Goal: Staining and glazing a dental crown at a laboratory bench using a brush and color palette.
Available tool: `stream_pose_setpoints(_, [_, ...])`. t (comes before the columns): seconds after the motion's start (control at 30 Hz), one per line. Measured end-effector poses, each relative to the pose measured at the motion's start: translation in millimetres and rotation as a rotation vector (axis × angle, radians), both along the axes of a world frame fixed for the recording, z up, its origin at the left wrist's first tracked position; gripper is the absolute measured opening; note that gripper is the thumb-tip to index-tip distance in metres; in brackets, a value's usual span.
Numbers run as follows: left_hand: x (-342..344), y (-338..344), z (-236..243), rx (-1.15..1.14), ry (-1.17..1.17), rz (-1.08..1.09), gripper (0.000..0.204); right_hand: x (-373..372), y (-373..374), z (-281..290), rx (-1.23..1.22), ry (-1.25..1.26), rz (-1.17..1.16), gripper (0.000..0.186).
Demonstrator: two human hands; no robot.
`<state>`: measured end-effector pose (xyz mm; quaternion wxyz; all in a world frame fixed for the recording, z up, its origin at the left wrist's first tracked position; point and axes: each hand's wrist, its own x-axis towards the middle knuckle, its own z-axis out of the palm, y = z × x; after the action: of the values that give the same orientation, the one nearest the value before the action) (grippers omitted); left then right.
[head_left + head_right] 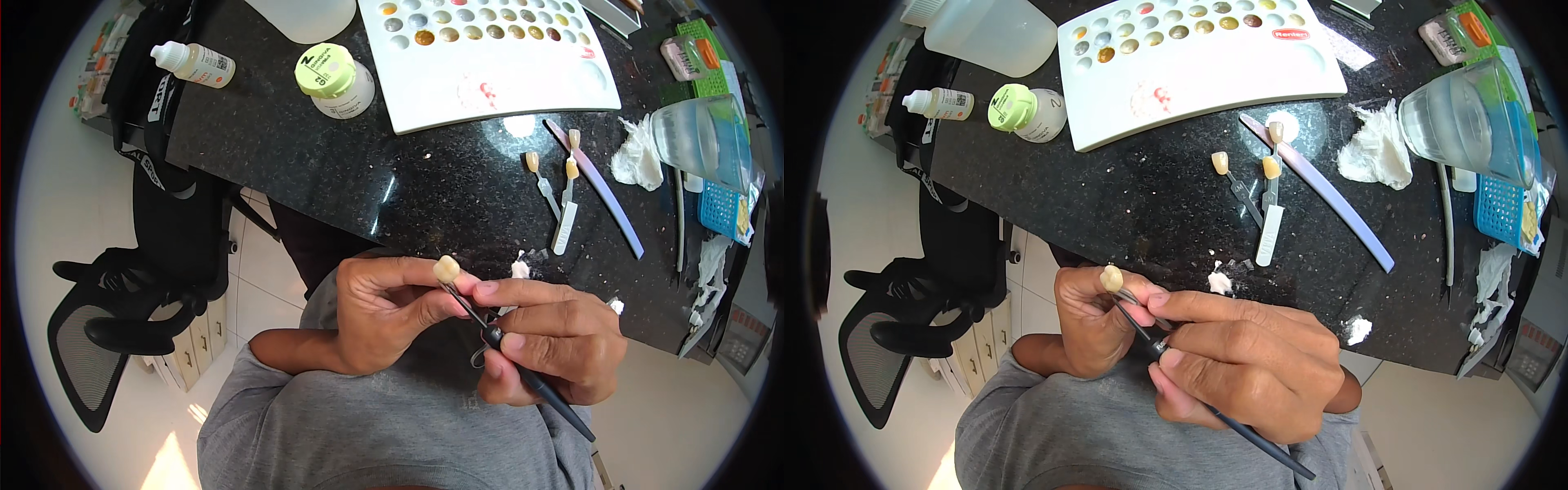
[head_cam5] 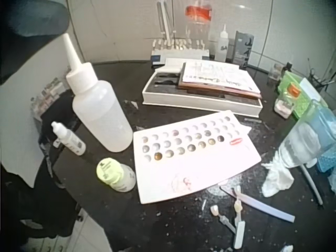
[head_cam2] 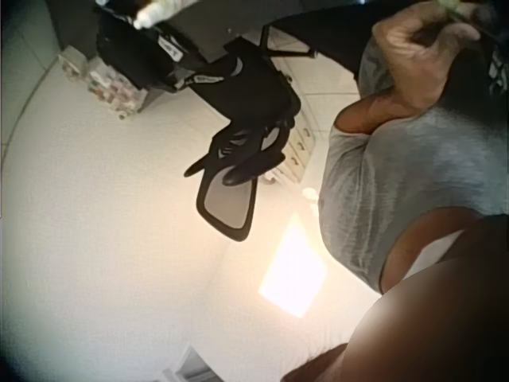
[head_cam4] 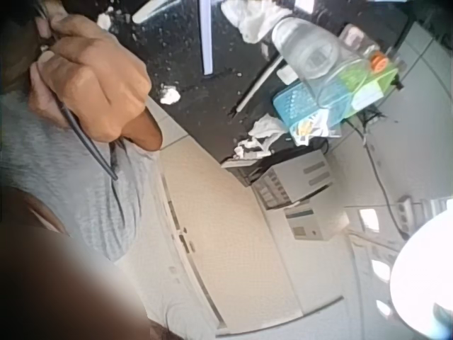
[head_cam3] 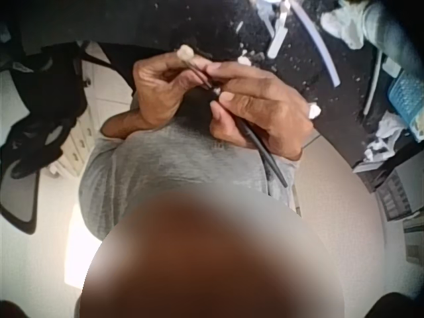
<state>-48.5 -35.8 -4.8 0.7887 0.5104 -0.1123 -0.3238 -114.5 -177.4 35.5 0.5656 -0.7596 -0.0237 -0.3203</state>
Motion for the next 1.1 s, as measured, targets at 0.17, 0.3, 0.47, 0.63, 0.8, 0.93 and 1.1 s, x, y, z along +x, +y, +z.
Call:
stream_pose_setpoints(0.17, [1.5, -0.7, 2.4, -0.004, 0.022, -0.012, 0.021, -0.2, 0.8, -0.2, 0.008, -0.004, -0.015, 0.024])
stream_pose_setpoints(0.3, [1.6, -0.9, 2.0, -0.014, 0.026, -0.015, 0.022, -1.9, 1.0, 0.7, 0.015, 0.011, -0.014, 0.024])
stream_pose_setpoints(0.47, [1.1, -2.6, 2.6, -0.037, 0.033, -0.005, 0.024, -2.4, 0.8, 2.2, 0.038, 0.027, -0.02, 0.025])
stream_pose_setpoints(0.63, [1.9, -2.5, 2.7, -0.036, 0.03, -0.008, 0.026, -2.0, 0.9, 1.6, 0.024, 0.026, -0.021, 0.025])
stream_pose_setpoints(0.8, [0.3, -0.7, 2.2, -0.035, 0.051, -0.012, 0.027, -4.8, 1.3, 2.1, 0.025, 0.034, -0.016, 0.024])
stream_pose_setpoints(0.93, [1.6, -1.0, 3.6, -0.018, 0.051, -0.024, 0.026, -6.5, -0.3, 1.4, 0.078, 0.013, -0.046, 0.023])
stream_pose_setpoints(1.1, [5.6, 6.5, -0.3, -0.138, 0.151, -0.116, 0.018, -3.3, 0.2, 0.4, 0.032, 0.0, -0.095, 0.022])
